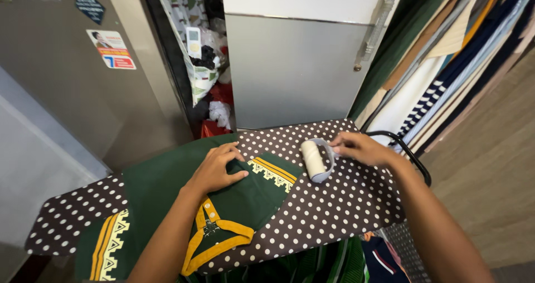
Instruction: The person uses a lint roller to clean a green shirt with yellow trim on an ironing board. They roll the lint roller over the shirt's surface, flip the shirt, and continue rolling to remove lint or debris.
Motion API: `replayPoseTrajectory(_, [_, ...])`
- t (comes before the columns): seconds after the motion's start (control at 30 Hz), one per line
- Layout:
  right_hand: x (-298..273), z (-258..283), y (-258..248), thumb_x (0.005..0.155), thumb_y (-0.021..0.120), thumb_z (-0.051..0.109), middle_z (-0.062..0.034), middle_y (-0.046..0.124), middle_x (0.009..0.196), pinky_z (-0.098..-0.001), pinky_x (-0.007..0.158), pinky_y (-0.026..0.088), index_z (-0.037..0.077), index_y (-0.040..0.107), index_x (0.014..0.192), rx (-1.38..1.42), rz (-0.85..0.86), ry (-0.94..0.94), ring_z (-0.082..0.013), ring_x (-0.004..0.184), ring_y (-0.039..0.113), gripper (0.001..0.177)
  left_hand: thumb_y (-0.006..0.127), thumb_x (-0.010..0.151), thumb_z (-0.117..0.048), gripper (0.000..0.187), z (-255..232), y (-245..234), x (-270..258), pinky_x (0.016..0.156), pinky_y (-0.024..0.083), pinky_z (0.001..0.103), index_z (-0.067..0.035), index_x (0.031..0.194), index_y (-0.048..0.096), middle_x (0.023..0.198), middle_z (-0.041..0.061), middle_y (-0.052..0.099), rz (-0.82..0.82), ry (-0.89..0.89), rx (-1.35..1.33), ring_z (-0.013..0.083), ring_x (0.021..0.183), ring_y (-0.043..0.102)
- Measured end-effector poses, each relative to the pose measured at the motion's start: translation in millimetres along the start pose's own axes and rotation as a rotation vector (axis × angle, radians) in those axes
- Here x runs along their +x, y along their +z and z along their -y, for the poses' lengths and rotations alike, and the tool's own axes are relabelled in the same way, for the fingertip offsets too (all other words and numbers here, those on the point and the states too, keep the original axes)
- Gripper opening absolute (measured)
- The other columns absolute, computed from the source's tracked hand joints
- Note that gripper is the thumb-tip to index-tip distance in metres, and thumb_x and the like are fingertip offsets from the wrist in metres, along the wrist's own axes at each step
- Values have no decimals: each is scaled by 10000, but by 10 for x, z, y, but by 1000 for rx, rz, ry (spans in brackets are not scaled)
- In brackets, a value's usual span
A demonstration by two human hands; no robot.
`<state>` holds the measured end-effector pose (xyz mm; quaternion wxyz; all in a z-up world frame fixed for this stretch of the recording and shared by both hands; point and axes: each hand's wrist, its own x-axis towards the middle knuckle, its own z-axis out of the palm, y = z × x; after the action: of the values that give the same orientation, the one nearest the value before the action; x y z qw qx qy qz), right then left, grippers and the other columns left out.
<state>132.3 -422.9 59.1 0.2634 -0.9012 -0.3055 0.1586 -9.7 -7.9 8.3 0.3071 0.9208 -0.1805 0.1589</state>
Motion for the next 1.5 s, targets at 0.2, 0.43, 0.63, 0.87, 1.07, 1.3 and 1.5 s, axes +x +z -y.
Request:
replayPoseTrajectory(0.2, [-451, -1, 413, 941, 666, 356, -129, 757, 864, -417, 724, 559, 118, 684, 1146, -128, -572, 163, -279, 789, 734, 313, 852, 744, -412, 406, 115, 31, 50, 1050, 401, 424, -92, 948, 709, 1175, 94, 638, 45, 23, 13, 280, 1206, 557])
replayPoseTrajectory(0.43, [-467, 224, 695, 999, 643, 303, -181, 730, 815, -453, 665, 538, 77, 648, 1094, -131, -895, 195, -371, 731, 714, 245, 806, 769, -468, 392, -33, -37, 151, 935, 451, 405, -110, 915, 744, 948, 70, 700, 138, -22, 225, 273, 1016, 603])
replayPoseTrajectory(0.63, [-353, 208, 753, 987, 644, 312, -185, 721, 765, -469, 673, 526, 79, 643, 1064, -71, -966, 201, -390, 717, 703, 245, 795, 813, -470, 409, -171, -74, 155, 856, 465, 437, -98, 970, 738, 873, 137, 672, 217, -5, 351, 336, 912, 595])
replayPoseTrajectory(0.87, [-281, -85, 802, 980, 644, 382, -162, 741, 886, -455, 727, 528, 77, 614, 1117, 119, -993, 347, -349, 795, 714, 336, 804, 832, -306, 312, -239, -376, 216, 632, 454, 376, -28, 924, 697, 747, 124, 616, 24, -116, -18, 219, 684, 546])
replayPoseTrajectory(1.07, [-438, 163, 834, 949, 689, 365, -238, 614, 1192, -462, 935, 493, 11, 603, 1152, -427, -1267, -56, -383, 1092, 606, 417, 748, 892, -223, 219, -435, -686, 302, 546, 401, 325, -40, 997, 689, 629, 42, 555, -393, -134, -132, 113, 568, 462])
replayPoseTrajectory(1.3, [-325, 1059, 1172, 894, 678, 423, -119, 701, 1201, -395, 932, 557, 76, 655, 1224, 331, -342, -120, -238, 1117, 670, 479, 749, 970, -198, 267, -524, -983, 502, 629, 416, 333, 33, 953, 616, 724, 86, 535, -1009, -166, -102, 147, 680, 471])
replayPoseTrajectory(1.5, [-90, 1863, 1790, 874, 702, 479, -157, 496, 1465, -371, 1013, 540, 17, 341, 1505, 649, 111, -112, -247, 1248, 625, 861, 660, 1025, -250, 269, -552, -1342, 553, 828, 497, 289, 12, 1070, 615, 987, 36, 654, -1384, -203, -508, 114, 904, 588])
